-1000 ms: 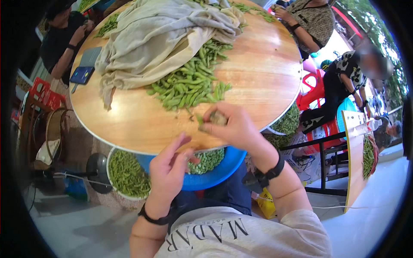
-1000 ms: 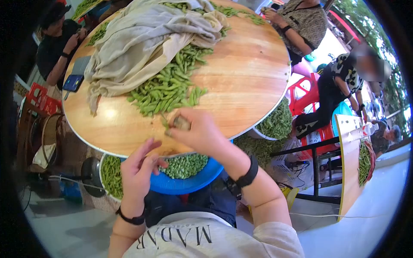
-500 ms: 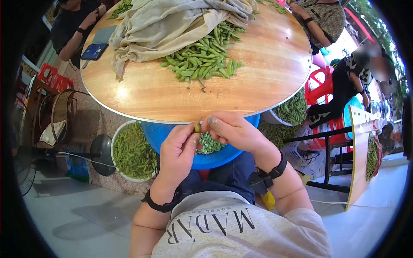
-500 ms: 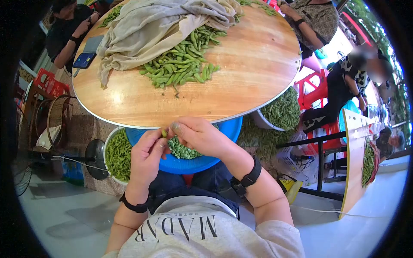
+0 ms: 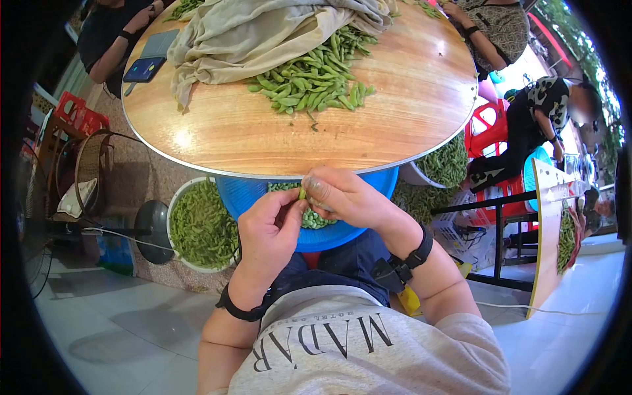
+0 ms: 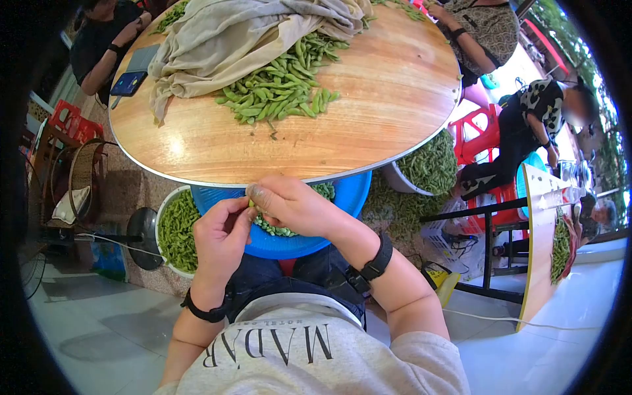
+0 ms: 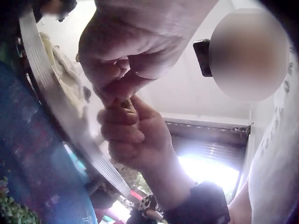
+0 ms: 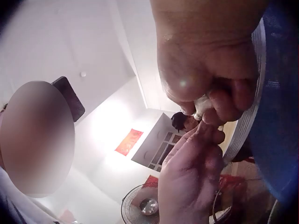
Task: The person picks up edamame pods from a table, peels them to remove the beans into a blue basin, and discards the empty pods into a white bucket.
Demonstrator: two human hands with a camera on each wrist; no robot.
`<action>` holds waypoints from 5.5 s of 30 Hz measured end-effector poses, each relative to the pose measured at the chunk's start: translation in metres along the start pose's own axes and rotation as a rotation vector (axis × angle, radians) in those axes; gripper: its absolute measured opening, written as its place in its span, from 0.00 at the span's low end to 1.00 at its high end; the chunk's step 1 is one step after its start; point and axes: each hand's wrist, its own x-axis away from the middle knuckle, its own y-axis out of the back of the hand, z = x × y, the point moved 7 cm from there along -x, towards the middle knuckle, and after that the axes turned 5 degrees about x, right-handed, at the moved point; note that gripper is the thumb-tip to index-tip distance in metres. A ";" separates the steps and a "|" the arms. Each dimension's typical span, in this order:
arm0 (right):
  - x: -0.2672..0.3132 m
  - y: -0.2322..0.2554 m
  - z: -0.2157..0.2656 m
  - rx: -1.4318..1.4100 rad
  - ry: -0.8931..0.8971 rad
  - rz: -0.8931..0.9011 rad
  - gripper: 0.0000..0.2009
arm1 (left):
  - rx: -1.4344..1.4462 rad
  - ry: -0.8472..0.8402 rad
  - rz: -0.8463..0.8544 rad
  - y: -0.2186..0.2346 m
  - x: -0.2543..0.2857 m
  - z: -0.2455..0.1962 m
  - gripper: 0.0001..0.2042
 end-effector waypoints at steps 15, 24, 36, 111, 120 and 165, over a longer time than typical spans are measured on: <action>-0.002 0.003 -0.019 -0.060 -0.017 -0.103 0.12 | 0.486 0.396 0.089 -0.004 -0.003 0.026 0.06; 0.007 0.014 -0.023 -0.032 -0.022 -0.253 0.08 | 0.698 0.501 0.115 -0.015 0.002 0.049 0.07; 0.020 0.016 -0.061 -0.033 -0.086 -0.370 0.07 | 0.649 0.642 0.132 -0.027 0.017 0.075 0.06; 0.048 0.048 -0.139 -0.458 -0.256 -0.616 0.07 | 0.371 0.660 0.147 -0.052 0.010 0.147 0.09; 0.128 0.121 -0.117 0.042 -0.349 -0.860 0.06 | 0.008 0.544 0.125 -0.038 -0.005 0.141 0.06; 0.026 0.019 0.065 0.809 0.389 0.032 0.07 | 0.200 0.124 0.431 -0.029 -0.021 0.001 0.09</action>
